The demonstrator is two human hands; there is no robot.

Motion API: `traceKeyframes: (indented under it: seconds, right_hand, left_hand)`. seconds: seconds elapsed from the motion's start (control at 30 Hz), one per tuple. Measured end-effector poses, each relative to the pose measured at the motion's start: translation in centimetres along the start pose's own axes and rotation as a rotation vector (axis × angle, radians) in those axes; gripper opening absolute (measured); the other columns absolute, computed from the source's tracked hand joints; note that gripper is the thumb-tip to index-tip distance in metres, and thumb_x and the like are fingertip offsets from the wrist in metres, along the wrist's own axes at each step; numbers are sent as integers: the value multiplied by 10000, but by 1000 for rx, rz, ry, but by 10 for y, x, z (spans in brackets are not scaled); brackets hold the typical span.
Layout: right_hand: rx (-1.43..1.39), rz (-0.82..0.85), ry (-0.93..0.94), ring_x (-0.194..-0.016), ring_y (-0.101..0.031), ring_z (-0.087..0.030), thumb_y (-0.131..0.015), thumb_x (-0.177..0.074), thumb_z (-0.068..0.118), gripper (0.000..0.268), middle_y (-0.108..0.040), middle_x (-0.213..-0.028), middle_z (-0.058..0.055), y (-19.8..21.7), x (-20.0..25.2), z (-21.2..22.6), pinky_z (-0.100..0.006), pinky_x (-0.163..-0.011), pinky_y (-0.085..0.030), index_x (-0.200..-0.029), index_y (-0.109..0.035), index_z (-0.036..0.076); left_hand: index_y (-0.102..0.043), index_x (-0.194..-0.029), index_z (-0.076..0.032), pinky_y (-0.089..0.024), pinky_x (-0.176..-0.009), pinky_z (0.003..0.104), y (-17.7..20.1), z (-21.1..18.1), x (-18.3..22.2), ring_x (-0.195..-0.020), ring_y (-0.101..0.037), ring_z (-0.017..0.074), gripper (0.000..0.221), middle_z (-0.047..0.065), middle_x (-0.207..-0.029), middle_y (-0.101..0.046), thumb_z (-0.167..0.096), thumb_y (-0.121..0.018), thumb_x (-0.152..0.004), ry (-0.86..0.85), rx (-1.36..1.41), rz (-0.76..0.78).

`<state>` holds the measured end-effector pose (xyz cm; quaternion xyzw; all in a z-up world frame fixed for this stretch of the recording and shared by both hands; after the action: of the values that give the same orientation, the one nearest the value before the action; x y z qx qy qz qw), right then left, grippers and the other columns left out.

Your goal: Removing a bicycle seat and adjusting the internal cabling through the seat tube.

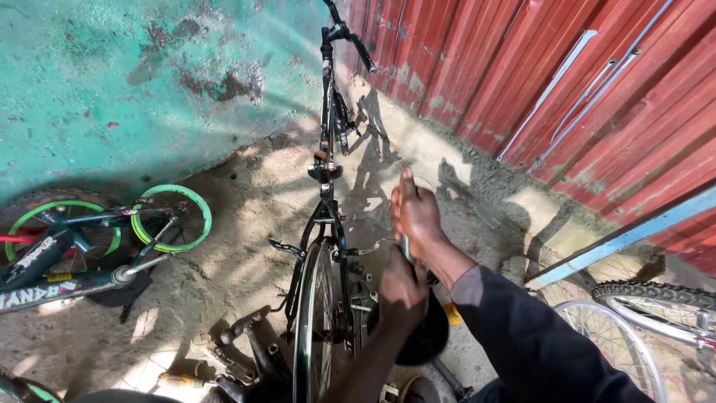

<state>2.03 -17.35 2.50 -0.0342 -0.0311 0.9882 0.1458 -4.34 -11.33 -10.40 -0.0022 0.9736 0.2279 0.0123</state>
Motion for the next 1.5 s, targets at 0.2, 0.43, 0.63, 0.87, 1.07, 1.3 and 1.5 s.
traceKeyframes:
  seconds: [0.2, 0.43, 0.63, 0.87, 1.07, 1.3, 1.5]
  right_hand:
    - [-72, 320, -581, -417, -354, -177, -278, -1106, 634, 658, -389, -550, -15, 17, -12, -99, -418, -479, -385, -736, -460, 122]
    - [51, 254, -625, -607, -499, -266, -289, -1108, 546, 583, -505, -782, -124, 42, -25, -146, -449, -621, -452, -987, -496, 15]
    - [849, 638, -578, -656, -638, -182, -474, -1059, 261, 293, -669, -965, -101, 71, -31, -161, -301, -539, -551, -1244, -552, 49]
    - [753, 1110, -740, -1353, -563, -329, -662, -888, 444, 694, -542, -1520, -92, 87, 10, -173, -548, -1061, -512, -1526, -479, 239]
    - [1092, 998, -159, -1136, -683, -314, -1012, -371, 250, 1300, -730, -1272, -110, 70, 44, -156, -463, -960, -517, -1475, -332, 158]
    - [1075, 842, 199, -1051, -707, -339, -1072, -406, 301, 1337, -708, -1266, -130, 95, 32, -172, -487, -860, -587, -1455, -258, 146]
    - [1037, 775, 77, -1038, -751, -317, -991, -547, 160, 1104, -741, -1248, -73, 113, 12, -183, -468, -835, -606, -1441, -344, 203]
  left_hand:
    - [-546, -955, -74, -445, -566, 327, -26, 33, 27, -588, -511, 144, 145, 36, -705, -559, -205, -599, -986, 20, 590, 171]
    - [-662, -1026, -62, -513, -734, 402, -68, 98, 31, -769, -671, 271, 342, 95, -847, -715, -377, -570, -929, 158, 341, 339]
    - [-707, -1000, -56, -508, -753, 378, -123, 194, 22, -793, -662, 239, 442, 89, -873, -703, -460, -533, -970, 492, 432, 379]
    - [-597, -1073, 8, -485, -680, 397, -137, 211, 32, -751, -564, 262, 367, 149, -928, -594, -330, -455, -1076, 968, 1246, 305]
    - [-503, -1328, -3, -497, -646, 468, -120, 181, 23, -961, -601, 371, 478, 269, -1237, -584, -379, -338, -1083, 886, 1531, 288]
    - [-595, -1329, -16, -501, -865, 444, -113, 157, 16, -1052, -622, 317, 460, 261, -1296, -652, -358, -399, -1092, 856, 1701, 274]
    - [-625, -1221, -67, -440, -582, 329, -113, 140, 9, -841, -569, 206, 363, 165, -1140, -694, -371, -501, -1067, 832, 1445, 352]
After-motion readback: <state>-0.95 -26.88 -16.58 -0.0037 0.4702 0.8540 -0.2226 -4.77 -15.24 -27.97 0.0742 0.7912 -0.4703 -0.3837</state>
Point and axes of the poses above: each hand's wrist, its own x-axis away from the middle knuckle, its own y-axis out of the back of the hand, z = x × y, the point moved 7 cm from there along -x, towards the middle knuckle
